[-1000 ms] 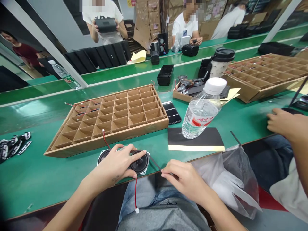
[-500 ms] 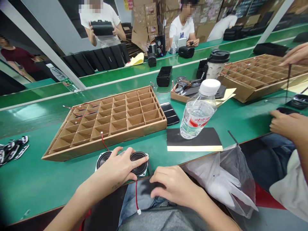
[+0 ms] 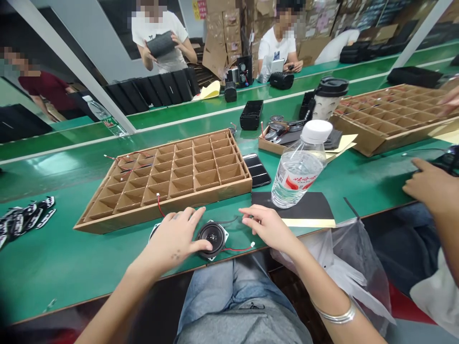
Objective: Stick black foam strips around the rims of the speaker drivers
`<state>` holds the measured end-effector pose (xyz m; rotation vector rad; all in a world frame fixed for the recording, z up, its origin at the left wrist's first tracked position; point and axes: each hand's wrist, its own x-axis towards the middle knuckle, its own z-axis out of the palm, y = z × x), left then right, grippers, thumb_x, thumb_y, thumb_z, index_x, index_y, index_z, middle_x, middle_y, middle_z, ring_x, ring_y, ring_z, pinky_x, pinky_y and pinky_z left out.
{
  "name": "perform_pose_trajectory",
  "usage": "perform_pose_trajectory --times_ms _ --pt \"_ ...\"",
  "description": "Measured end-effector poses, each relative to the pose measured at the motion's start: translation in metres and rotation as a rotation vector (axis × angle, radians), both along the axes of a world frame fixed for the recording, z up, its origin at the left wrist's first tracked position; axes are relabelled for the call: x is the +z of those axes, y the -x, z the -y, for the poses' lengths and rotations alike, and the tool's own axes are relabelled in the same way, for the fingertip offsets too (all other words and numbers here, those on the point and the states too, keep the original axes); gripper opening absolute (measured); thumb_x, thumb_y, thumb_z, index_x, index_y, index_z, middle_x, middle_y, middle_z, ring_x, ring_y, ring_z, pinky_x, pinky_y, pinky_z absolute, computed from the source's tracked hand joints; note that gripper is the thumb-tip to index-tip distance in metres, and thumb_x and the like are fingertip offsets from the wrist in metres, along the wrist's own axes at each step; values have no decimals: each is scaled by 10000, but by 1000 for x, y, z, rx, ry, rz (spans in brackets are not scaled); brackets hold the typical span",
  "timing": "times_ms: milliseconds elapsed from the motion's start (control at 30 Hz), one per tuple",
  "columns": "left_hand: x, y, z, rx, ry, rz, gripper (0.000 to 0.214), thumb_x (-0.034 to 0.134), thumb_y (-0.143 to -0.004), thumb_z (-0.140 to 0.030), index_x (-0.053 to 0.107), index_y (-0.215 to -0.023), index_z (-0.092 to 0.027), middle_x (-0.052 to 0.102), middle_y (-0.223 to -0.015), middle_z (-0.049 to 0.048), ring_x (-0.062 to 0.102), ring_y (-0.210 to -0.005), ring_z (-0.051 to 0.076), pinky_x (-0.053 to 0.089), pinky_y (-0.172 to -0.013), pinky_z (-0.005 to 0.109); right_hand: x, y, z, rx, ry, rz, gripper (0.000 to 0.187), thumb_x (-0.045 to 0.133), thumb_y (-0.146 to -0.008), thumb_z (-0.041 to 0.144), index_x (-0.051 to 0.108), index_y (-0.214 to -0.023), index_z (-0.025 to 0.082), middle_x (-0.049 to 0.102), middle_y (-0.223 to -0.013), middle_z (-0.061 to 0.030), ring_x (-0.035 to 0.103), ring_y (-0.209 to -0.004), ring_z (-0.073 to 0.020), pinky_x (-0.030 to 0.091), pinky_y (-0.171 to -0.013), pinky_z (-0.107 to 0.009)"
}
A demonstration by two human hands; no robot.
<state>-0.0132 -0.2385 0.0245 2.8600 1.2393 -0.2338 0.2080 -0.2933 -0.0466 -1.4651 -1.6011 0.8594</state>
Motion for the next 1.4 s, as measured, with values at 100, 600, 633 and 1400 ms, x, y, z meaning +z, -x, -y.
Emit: perform_pose_trajectory --times_ms 100,600,633,1400 --pt "2 15 -14 -157 209 120 759 551 -702 -605 329 -1309 -208 392 -1350 99 410 -1188 247 365 -934 380 -2 5 -10 54 16 -73 217 498 -838 287 633 -943 153 551 -796 -18 502 -464 -51 420 -466 -199" --pt "-16 18 -12 -215 310 244 685 672 -679 -448 407 -1263 -209 469 -1312 49 427 -1189 195 350 -978 354 0 -2 -22 197 17 -337 191 612 -774 329 631 -776 138 536 -802 -20 491 -484 -40 431 -419 -174" --pt "-17 18 -9 -191 298 243 686 672 -680 -448 406 -1264 -205 464 -1315 53 431 -1183 203 356 -975 360 -1 -3 -22 211 16 -320 199 609 -777 334 634 -777 137 538 -799 -20 490 -478 -40 430 -415 -175" --pt "-39 13 29 20 -49 274 636 649 -690 -487 479 -1191 -134 562 -1094 110 559 -970 251 459 -791 399 -1 10 -29 313 -171 -90 146 605 -793 275 655 -734 151 616 -742 -40 559 -666 -116 437 -582 -228"
